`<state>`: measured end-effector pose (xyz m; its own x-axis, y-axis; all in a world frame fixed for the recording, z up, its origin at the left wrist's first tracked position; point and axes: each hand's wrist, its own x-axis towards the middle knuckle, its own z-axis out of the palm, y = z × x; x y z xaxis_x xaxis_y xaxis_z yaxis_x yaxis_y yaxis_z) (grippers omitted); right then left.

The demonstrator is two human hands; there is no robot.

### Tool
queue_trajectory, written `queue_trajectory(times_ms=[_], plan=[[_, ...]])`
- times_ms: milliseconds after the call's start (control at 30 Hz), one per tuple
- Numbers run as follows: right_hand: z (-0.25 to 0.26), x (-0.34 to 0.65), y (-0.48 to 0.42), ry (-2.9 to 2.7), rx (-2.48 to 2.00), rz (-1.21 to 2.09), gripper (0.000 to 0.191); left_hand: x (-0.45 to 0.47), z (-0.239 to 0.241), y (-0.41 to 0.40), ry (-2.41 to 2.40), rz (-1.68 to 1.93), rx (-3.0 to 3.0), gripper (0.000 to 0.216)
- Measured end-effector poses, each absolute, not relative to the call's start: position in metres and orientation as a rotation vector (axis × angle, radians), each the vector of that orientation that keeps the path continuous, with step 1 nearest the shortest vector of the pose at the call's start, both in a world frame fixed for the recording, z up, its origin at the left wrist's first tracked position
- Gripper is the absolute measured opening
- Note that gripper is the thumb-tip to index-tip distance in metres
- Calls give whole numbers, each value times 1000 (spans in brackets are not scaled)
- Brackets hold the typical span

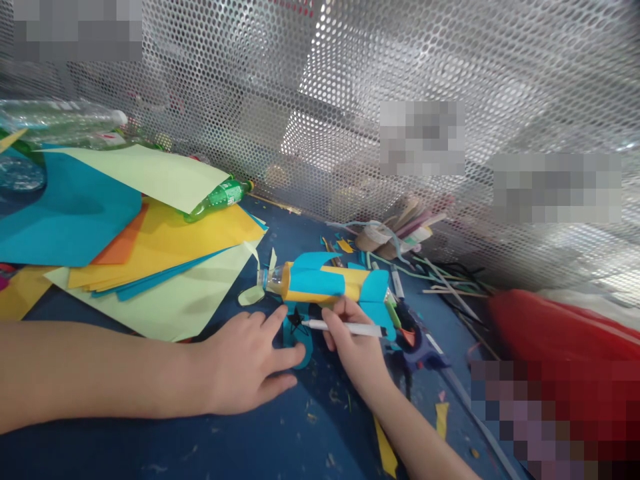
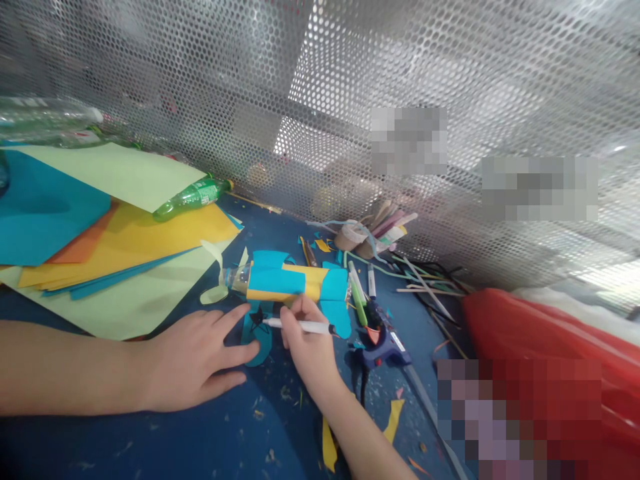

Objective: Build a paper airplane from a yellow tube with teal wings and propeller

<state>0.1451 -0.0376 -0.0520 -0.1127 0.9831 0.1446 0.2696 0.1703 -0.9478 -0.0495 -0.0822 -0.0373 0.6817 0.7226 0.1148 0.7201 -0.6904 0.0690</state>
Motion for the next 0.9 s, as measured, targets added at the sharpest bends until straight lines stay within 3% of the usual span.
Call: queue_trajectory(times_ms=[900], plan=[[-51,144,-38,-1562,-1257,1008,28,-50,-36,-82,1227,244,2858,37]])
